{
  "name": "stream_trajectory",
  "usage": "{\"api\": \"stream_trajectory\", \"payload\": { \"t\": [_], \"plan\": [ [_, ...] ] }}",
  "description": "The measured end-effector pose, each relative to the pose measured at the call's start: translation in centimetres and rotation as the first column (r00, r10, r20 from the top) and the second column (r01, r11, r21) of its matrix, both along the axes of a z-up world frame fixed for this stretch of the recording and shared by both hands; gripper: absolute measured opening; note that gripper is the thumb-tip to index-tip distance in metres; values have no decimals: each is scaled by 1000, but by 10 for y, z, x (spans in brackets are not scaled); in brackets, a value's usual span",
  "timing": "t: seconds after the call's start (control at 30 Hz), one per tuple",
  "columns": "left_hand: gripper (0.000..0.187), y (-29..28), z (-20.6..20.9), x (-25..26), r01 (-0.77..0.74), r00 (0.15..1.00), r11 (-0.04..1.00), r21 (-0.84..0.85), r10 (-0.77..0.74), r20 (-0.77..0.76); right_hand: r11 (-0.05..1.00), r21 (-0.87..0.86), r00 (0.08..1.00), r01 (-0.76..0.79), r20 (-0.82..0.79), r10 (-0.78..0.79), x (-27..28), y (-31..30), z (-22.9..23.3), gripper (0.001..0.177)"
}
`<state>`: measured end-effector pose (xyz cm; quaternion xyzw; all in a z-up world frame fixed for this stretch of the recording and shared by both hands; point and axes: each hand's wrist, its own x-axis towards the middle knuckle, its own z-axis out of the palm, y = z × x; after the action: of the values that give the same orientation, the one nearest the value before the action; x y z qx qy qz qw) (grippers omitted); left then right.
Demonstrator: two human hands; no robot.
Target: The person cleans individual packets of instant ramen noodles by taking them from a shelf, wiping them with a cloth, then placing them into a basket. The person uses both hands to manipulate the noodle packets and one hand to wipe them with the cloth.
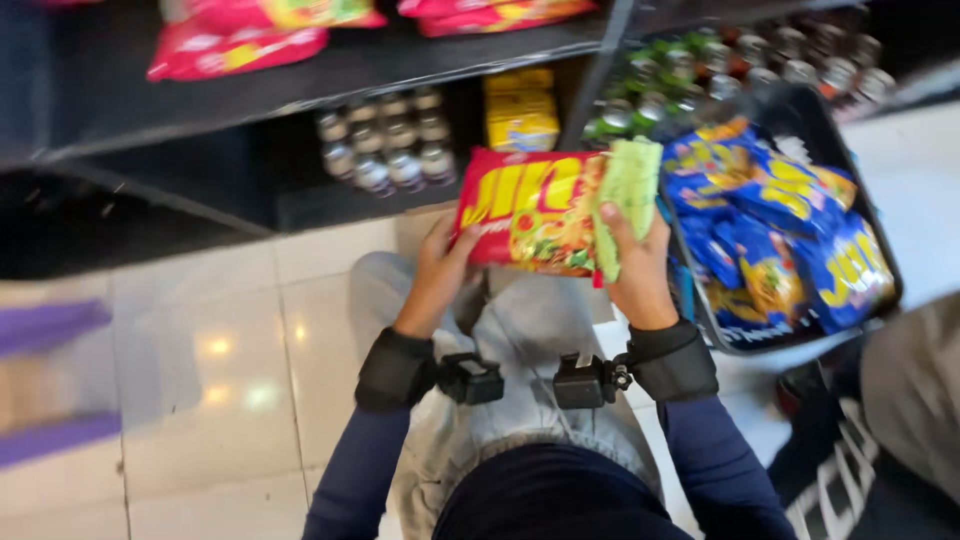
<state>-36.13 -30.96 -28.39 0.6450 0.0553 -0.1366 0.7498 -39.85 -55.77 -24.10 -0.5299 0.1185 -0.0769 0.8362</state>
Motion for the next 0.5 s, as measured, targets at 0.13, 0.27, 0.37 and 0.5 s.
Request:
{"api": "stream_trajectory", "payload": {
  "t": [0.13, 0.27, 0.37, 0.5],
  "plan": [
    [40, -100, -49, 63, 161, 985, 980, -115, -153, 75, 935, -105, 937, 339, 127, -325, -16, -54, -8, 46],
    [47, -201, -91, 114, 348, 920, 929, -122, -314, 236, 703, -378, 796, 602, 215, -566, -18, -114, -79, 51],
    [57, -258, -113, 142, 518, 744, 855, 28, -467, 477, 477, -488, 647, 731, 274, -711, -15, -156, -162, 73],
    [56, -291, -147, 156, 586, 659, 696, 414, -707, 257, 284, -707, 538, 648, 161, -827, -37, -168, -158, 61]
  ]
}}
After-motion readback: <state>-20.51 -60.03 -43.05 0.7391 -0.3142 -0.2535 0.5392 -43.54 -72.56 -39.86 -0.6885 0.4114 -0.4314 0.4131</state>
